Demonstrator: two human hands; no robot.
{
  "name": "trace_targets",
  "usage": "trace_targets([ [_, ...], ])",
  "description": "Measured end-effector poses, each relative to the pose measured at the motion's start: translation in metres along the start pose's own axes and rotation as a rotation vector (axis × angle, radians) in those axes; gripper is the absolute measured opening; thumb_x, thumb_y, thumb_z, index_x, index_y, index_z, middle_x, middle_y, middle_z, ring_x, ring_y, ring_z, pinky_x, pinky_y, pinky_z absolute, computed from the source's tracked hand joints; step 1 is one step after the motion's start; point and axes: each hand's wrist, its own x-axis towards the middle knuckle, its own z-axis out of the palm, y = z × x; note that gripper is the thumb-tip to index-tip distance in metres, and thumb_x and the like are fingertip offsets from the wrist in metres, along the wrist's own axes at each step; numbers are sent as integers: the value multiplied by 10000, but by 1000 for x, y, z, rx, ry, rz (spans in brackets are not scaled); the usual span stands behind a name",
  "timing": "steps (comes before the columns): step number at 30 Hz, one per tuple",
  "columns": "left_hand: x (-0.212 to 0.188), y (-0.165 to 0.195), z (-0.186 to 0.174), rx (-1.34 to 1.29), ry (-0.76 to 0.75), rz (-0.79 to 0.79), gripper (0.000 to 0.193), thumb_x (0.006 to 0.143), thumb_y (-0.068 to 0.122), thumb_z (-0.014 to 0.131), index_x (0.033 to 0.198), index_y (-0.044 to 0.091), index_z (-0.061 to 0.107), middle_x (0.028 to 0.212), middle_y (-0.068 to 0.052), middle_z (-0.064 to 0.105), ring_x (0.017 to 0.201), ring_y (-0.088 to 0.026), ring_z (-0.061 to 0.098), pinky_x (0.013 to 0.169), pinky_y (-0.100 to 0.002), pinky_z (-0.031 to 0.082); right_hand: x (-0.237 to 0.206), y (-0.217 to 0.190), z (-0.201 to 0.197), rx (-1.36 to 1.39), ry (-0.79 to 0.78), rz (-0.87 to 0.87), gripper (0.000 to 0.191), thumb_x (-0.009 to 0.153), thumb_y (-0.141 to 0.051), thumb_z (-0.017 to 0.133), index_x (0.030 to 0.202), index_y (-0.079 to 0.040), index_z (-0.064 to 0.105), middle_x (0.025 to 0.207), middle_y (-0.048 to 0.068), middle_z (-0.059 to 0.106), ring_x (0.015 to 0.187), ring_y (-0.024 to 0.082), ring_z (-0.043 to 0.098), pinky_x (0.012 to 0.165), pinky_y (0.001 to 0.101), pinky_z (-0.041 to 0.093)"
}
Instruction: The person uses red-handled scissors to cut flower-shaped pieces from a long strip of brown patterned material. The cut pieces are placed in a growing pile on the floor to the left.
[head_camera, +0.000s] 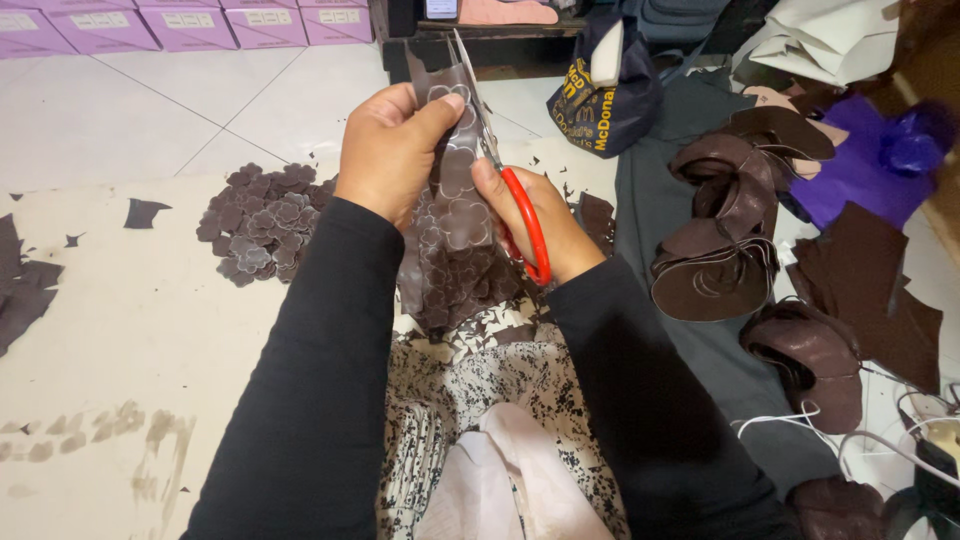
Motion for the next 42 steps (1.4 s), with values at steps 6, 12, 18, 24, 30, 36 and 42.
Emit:
trace_targets([
  [6,1,1,2,-45,8,-11,136,937,105,699,1019,-2,712,902,-50,756,737,-83,691,674,-241,579,-1,-2,0,68,-3,29,556,952,-634,552,744,-123,481,563,-17,452,428,94,444,391,260,364],
  [12,3,2,-6,-7,28,-51,127,935,104,708,1016,7,720,897,-38,750,722,-73,673,655,-224,557,-2,-6,-6,-20,-63,34,614,957,-669,518,682,-122,458,563,-39,427,435,73,421,390,246,354],
  [18,12,-20,-16,11,-3,-37,157,935,147,729,1031,23,723,888,-36,734,727,-83,656,654,-238,547,4,1,-5,-306,79,-45,648,963,-664,569,671,-93,480,584,-29,410,505,96,410,460,290,349],
  [24,16,-38,-10,931,-35,-205,865,1017,804,322,797,67,718,744,-86,650,794,-193,625,841,-358,461,7,8,-8,-632,314,-151,633,897,-608,684,687,-17,597,556,121,570,503,241,550,535,397,451],
  [30,0,-59,21,24,-335,-613,962,883,958,169,930,60,511,798,-90,517,800,-241,512,814,-488,485,7,11,-12,-681,408,-302,502,909,-454,749,753,4,618,600,147,586,526,258,552,537,404,447],
  [36,1,-70,48,-524,-123,-207,925,852,728,634,1499,101,426,1290,-26,544,1209,-173,524,1074,-427,470,1,11,-4,-150,295,-164,462,970,-435,700,780,-21,618,611,24,541,517,126,468,475,309,354],
  [42,7,-70,42,-813,-132,-113,791,945,489,739,1523,42,437,1180,-100,581,1123,-214,560,1015,-381,518,2,7,2,114,242,-50,482,962,-537,619,825,-75,628,594,-23,510,423,77,433,386,247,334],
])
